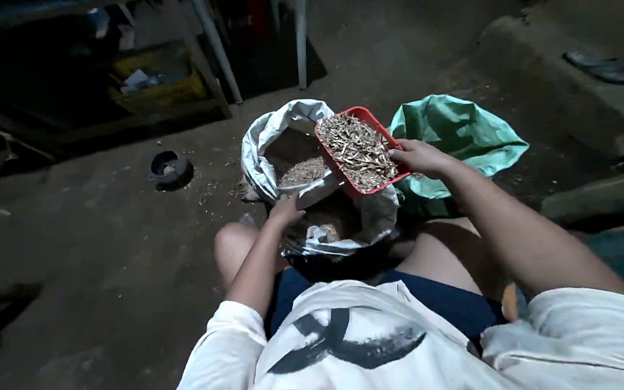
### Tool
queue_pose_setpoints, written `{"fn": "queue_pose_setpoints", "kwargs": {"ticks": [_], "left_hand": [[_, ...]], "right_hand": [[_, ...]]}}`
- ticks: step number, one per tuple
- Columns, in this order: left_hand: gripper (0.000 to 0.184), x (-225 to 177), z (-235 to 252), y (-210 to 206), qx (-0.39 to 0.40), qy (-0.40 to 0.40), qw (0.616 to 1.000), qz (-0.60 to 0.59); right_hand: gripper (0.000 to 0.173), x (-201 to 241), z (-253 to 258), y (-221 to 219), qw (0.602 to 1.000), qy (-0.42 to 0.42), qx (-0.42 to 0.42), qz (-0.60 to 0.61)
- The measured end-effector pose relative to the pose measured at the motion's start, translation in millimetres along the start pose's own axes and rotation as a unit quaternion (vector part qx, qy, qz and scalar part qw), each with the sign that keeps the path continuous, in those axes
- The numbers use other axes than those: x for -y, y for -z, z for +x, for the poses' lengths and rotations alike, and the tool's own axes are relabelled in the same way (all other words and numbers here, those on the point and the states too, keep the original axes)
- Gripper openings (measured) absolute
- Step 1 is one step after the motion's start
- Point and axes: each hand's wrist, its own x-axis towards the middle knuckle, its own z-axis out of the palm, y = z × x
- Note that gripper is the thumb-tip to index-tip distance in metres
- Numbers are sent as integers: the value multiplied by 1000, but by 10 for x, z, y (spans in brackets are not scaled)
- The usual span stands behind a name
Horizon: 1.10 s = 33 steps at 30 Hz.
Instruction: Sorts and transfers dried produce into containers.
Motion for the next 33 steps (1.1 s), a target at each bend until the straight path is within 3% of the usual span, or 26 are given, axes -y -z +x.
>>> {"fn": "queue_pose_setpoints", "kwargs": {"ticks": [2,5,8,11,16,21,23,26,29,33], "left_hand": [[71,34,-50,-146,-11,53,999,7],[50,45,-3,-157,-71,65,995,24],[36,0,168,13,-122,66,989,41],[33,-112,367,336,-166,79,983,-3],[32,-255,526,356,-211,123,966,-80],[43,-71,122,-225,-310,3,948,-73],[35,-30,-137,-514,-282,-87,955,-12],[32,-89,-318,-819,-77,-219,966,114],[48,-155,-335,-1091,39,-201,955,213],[44,-158,-295,-1246,44,-153,960,230]], "right_hand": [[39,-190,-152,-43,1000,-3,23,4],[38,-358,-334,-100,998,-11,53,-35],[35,-563,-345,-178,993,-8,92,-67],[37,-494,-386,-284,987,-36,137,-77],[35,-720,71,-607,978,-13,160,-135],[37,-871,376,-962,984,-15,133,-116],[38,-984,513,-1025,987,-8,122,-103],[39,-1146,698,-1102,990,0,104,-97],[40,-960,525,-1113,992,-26,99,-78],[41,-1062,587,-1183,994,-25,85,-61]]}}
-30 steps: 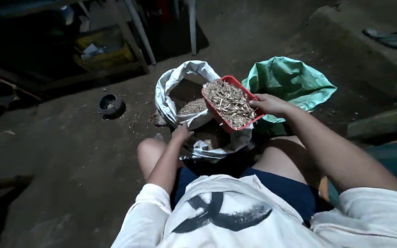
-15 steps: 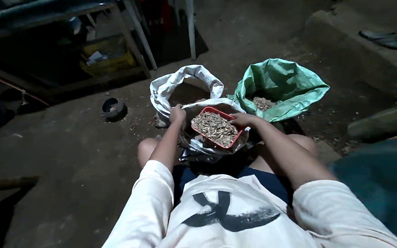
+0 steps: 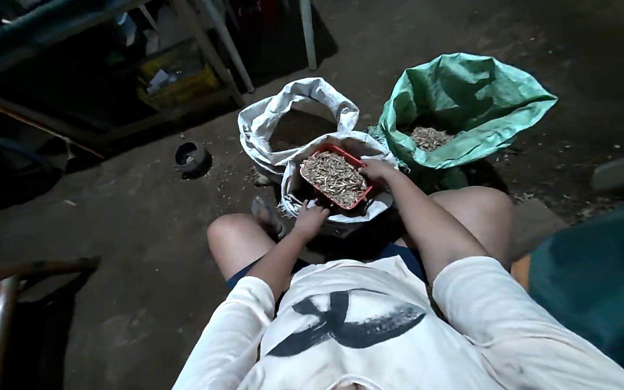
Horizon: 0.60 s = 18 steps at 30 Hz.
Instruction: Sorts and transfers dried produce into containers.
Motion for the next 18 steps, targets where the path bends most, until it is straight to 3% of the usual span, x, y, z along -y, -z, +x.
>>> {"fn": "queue_pose_setpoints", "kwargs": {"ticks": [7,9,12,15,18], "left_hand": [[42,-236,-318,203,3,-32,999,-7],[42,-197,-328,255,13,-2,999,-41],[53,62,-200,360,-45,22,987,-156],[56,343,-89,452,-133,76,933,-325],[55,501,3,454,-132,143,857,-478]], "right_hand": [[41,-229,129,64,1000,-2,-5,-13],[39,-389,285,22,999,-2,-9,-38],[38,-408,348,31,995,14,18,-98],[36,-332,254,78,992,48,41,-110],[36,52,-46,164,992,46,83,-88]]}}
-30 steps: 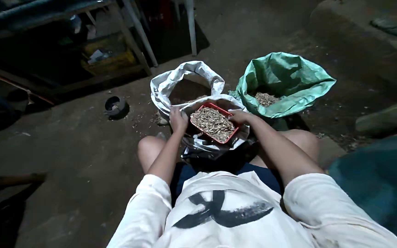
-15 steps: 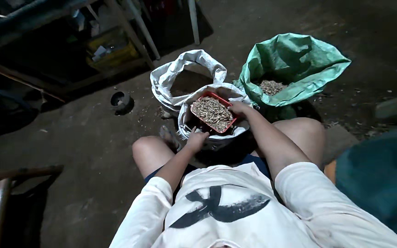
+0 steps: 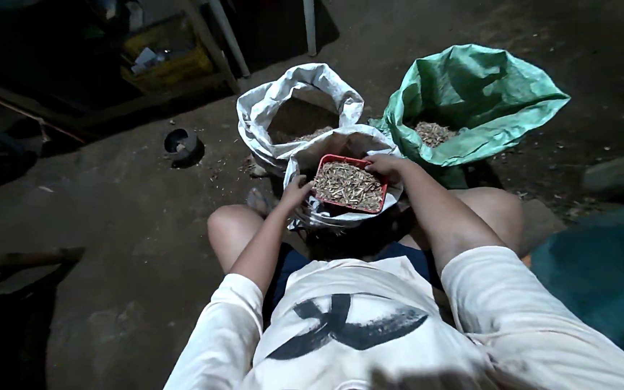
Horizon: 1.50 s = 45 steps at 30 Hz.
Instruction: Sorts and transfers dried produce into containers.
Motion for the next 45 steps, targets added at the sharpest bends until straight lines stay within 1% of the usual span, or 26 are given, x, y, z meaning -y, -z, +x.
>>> {"fn": "queue_pose_setpoints", "kwargs": {"ticks": [2,4,7,10,12,15,16,18,20,23,25,27,29,30,32,34,36,38,40,42,43,45], "left_hand": [[57,71,103,-55,30,24,993,-111],[59,123,203,-132,70,32,977,-201],[55,110,237,-166,98,52,953,-281],[54,162,308,-189,97,64,947,-298],[53,188,353,-216,80,65,950,-296],[53,211,388,-285,36,88,960,-264],[55,222,388,-296,30,99,961,-256],[55,237,384,-316,17,115,962,-247],[55,282,417,-351,4,117,961,-252],[51,386,535,-471,-12,85,957,-279],[50,383,530,-526,-10,81,953,-293],[52,362,502,-549,-2,91,948,-304],[55,329,435,-555,11,98,946,-310],[54,337,437,-563,15,94,944,-316],[55,331,419,-537,22,90,945,-313],[58,287,347,-489,23,106,949,-295],[59,278,319,-461,26,121,946,-298],[59,292,323,-456,29,125,945,-300],[59,300,319,-458,39,131,942,-305],[58,297,326,-462,37,120,940,-316],[57,312,353,-471,33,112,938,-326],[54,370,439,-509,18,96,932,-348]], "right_hand": [[36,156,0,61,1000,3,21,-9],[36,246,58,110,999,16,36,-16],[33,306,207,159,997,36,54,-33],[30,323,315,159,998,44,43,-31],[29,271,427,134,997,61,-4,-51],[45,406,350,125,991,28,-87,-96],[46,437,309,108,989,25,-109,-97],[43,558,141,4,988,30,-140,-57],[44,669,-18,-226,989,43,-143,-11],[60,722,-54,-652,994,26,-106,-3],[67,732,-16,-882,995,-6,-98,-22],[74,748,22,-979,992,-54,-99,-64],[81,748,39,-971,986,-81,-108,-101],[81,743,47,-955,984,-82,-119,-106],[75,699,75,-912,981,-66,-157,-96],[68,630,97,-838,979,-57,-178,-79],[63,652,70,-728,983,-57,-166,-49],[64,741,20,-618,988,-35,-151,-24],[66,824,-60,-524,991,-4,-136,3],[73,823,-126,-432,992,14,-124,23],[75,775,-146,-398,991,13,-132,28],[72,630,-178,-369,987,-9,-159,17]]}}
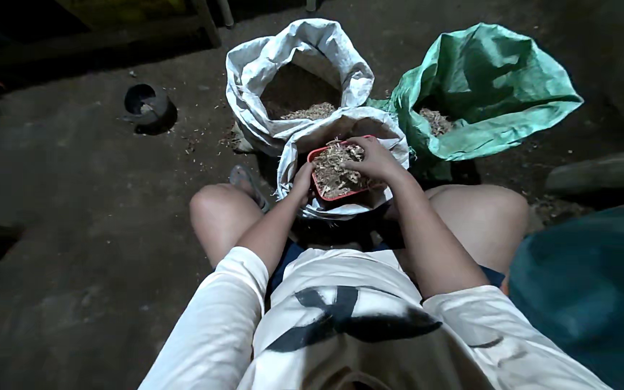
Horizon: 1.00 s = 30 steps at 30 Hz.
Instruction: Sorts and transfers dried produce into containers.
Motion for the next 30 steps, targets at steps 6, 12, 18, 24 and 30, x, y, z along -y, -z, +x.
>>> {"fn": "queue_pose_setpoints", "kwargs": {"ticks": [6,12,18,24,30], "left_hand": [[53,35,69,4,-39,-22,998,-40],[52,62,88,10,-55,-61,996,-33],[52,58,118,-12,-55,-40,995,-69],[54,32,48,-48,-41,-36,998,-13],[53,64,36,-54,-35,-37,999,-15]], "right_hand": [[105,-193,-73,-233,991,-110,-29,-64],[118,-43,32,-495,988,-152,-19,-9],[88,112,-69,-366,991,-116,-44,54],[87,268,-230,-402,997,-39,-58,46],[111,238,-107,-789,997,-64,-6,-45]]}}
